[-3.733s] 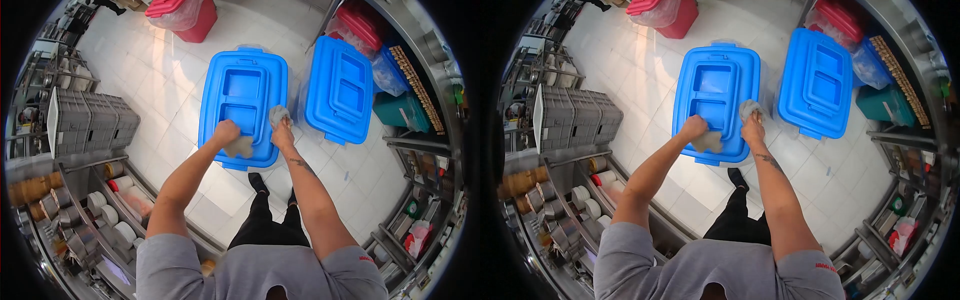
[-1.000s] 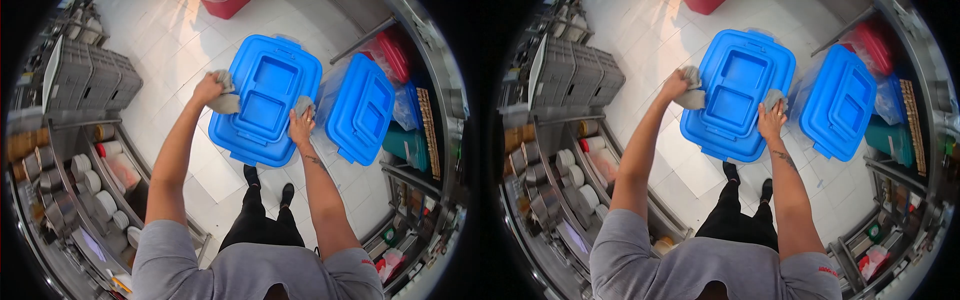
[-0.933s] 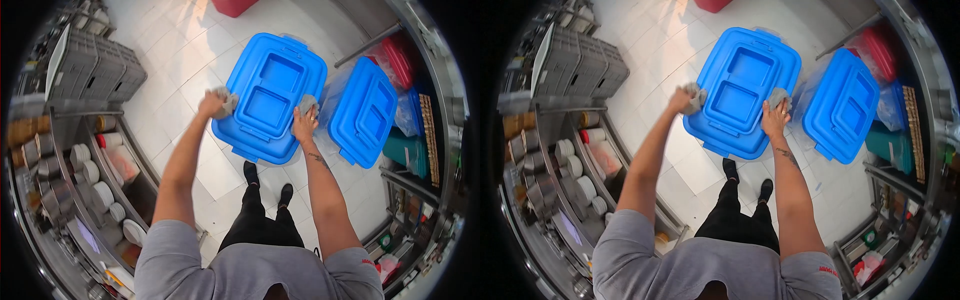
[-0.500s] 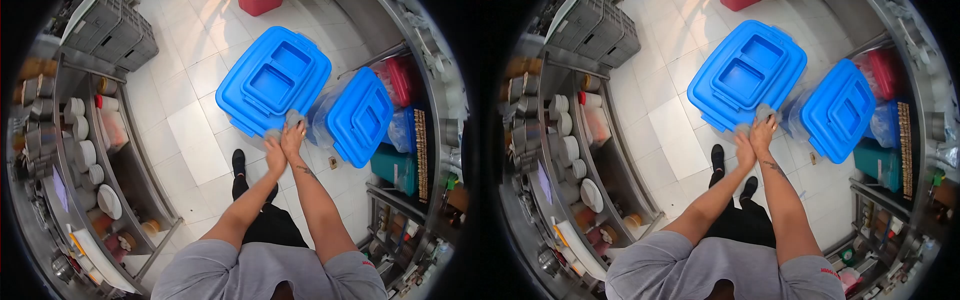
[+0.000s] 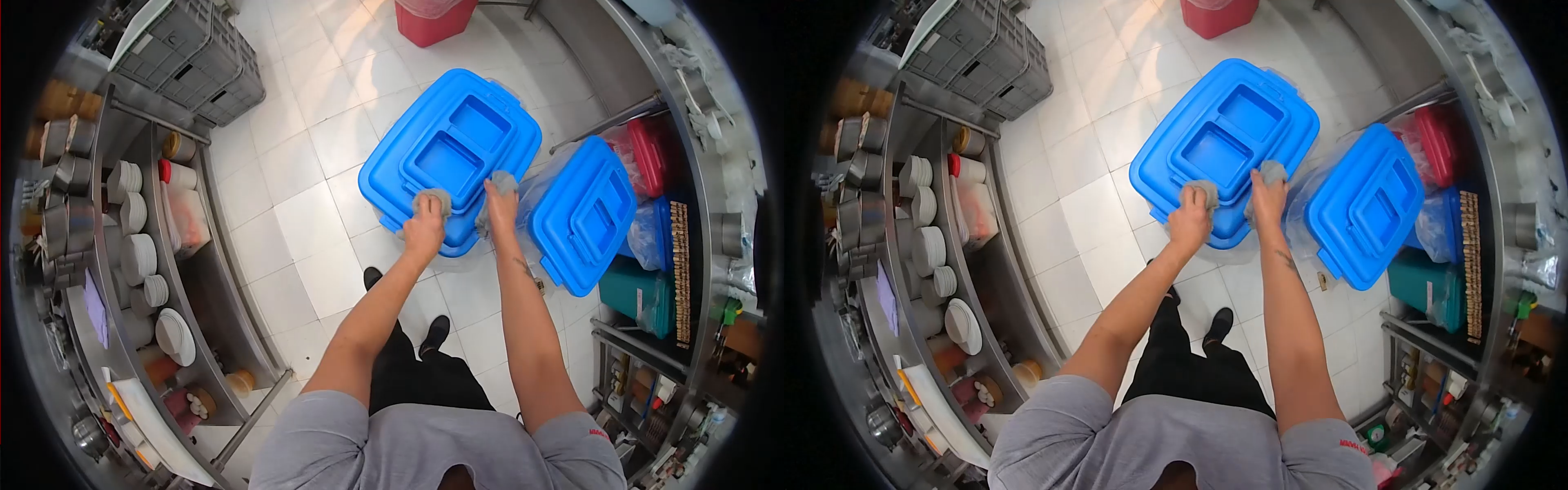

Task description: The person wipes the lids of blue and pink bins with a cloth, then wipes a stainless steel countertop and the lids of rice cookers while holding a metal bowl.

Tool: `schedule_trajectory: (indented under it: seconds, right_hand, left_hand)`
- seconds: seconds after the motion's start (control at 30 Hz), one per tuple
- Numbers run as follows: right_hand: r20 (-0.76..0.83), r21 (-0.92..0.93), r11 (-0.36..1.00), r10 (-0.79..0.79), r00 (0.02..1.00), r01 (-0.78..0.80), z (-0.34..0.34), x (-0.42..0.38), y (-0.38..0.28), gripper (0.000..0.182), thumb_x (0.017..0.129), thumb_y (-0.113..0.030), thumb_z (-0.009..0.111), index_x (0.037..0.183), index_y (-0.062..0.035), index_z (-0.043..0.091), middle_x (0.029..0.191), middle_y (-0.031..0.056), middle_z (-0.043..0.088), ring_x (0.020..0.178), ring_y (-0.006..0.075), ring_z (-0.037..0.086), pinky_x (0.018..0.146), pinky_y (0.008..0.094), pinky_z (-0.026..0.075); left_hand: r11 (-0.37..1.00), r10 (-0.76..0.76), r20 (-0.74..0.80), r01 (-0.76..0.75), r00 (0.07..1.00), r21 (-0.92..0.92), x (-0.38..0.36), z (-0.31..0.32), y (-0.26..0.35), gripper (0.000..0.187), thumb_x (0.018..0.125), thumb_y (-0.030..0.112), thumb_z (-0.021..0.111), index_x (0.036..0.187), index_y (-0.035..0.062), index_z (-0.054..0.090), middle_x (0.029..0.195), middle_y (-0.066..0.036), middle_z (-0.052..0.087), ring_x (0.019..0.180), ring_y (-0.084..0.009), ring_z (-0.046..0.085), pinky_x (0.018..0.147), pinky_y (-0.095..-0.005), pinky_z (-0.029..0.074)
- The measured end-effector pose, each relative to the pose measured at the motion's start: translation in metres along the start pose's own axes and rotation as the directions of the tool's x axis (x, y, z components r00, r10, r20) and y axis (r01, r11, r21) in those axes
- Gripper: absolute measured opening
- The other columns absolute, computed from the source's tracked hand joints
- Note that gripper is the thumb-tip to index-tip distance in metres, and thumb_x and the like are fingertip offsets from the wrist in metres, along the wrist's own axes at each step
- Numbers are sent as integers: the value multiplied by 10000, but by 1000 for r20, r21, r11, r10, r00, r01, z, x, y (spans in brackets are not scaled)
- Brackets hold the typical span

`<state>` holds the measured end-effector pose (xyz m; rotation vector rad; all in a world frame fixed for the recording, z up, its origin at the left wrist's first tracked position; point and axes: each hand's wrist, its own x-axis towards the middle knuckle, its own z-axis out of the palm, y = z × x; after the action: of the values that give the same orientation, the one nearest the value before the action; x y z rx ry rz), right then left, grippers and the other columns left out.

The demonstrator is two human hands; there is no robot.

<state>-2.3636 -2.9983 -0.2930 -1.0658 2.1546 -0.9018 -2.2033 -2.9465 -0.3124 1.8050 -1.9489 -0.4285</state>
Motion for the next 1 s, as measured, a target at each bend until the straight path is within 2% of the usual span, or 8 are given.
schedule_trajectory:
  seconds: [0.07, 0.17, 0.27, 0.37, 0.5, 0.6, 0.83, 1.0]
  right_hand:
    - [-63, -234, 968, 81, 995, -94, 19, -3, -19, 656, 793, -421, 613, 1186, 87, 479, 1224, 235, 463, 1128, 360, 474, 920, 411, 419]
    - [-129, -391, 890, 200, 971, -235, 41, 13, -43, 776, 780, -515, 599, 1233, 90, 424, 1251, 236, 426, 1150, 377, 450, 920, 451, 426]
    - [-276, -400, 836, 281, 919, -376, 52, 18, -48, 825, 772, -556, 591, 1255, 84, 397, 1227, 211, 466, 1126, 367, 476, 900, 464, 436]
    - [-300, -445, 813, 260, 918, -376, 59, 22, -42, 852, 739, -561, 624, 1244, 87, 397, 1189, 204, 507, 1106, 358, 495, 881, 450, 444]
    - [-304, -438, 820, 251, 919, -369, 58, 31, -52, 819, 695, -507, 696, 1196, 83, 428, 1165, 216, 525, 1086, 370, 505, 884, 439, 438]
    - [-333, -437, 827, 218, 917, -355, 60, 39, -52, 785, 672, -466, 733, 1157, 80, 444, 1156, 221, 531, 1074, 379, 509, 887, 439, 432]
    - [-228, -391, 867, 234, 945, -308, 32, 97, -62, 842, 647, -454, 754, 1192, 100, 429, 1159, 235, 535, 1081, 378, 509, 898, 430, 424]
    - [-138, -361, 894, 229, 964, -264, 9, 154, -63, 920, 634, -473, 751, 1237, 124, 396, 1168, 259, 531, 1094, 378, 506, 907, 424, 419]
  left_hand:
    - [992, 123, 107, -119, 987, -39, 3, -10, -13, 330, 730, 72, 557, 1051, 66, 485, 1091, -183, 474, 629, -373, 608, 530, -487, 495]
    - [972, 205, 306, -229, 930, 45, 37, -43, -51, 344, 753, 88, 562, 1083, 28, 487, 1177, -192, 464, 638, -346, 624, 556, -467, 505]
    - [959, -227, 64, 234, 972, -160, 73, -58, -90, 326, 800, 142, 559, 1101, 25, 514, 1202, -197, 452, 804, -354, 612, 657, -469, 499]
    - [992, 84, -49, -79, 995, 97, 64, -40, -113, 343, 826, 189, 561, 1127, 29, 528, 1205, -198, 447, 950, -361, 554, 742, -460, 475]
    - [997, -71, 113, 71, 991, 0, 103, -37, -106, 390, 821, 174, 575, 1181, 46, 499, 1198, -203, 438, 1006, -368, 539, 775, -452, 472]
    - [998, -1, 233, 14, 973, -54, 145, -32, -103, 402, 814, 161, 579, 1190, 51, 489, 1185, -201, 431, 942, -381, 570, 722, -460, 490]
    - [996, 74, 269, -60, 960, -59, 250, -3, -52, 369, 829, 157, 567, 1172, 47, 483, 1155, -199, 433, 864, -391, 588, 661, -494, 483]
    - [997, 69, 186, -61, 980, -49, 286, 19, -24, 335, 849, 198, 553, 1141, 47, 487, 1145, -203, 433, 814, -399, 594, 641, -509, 473]
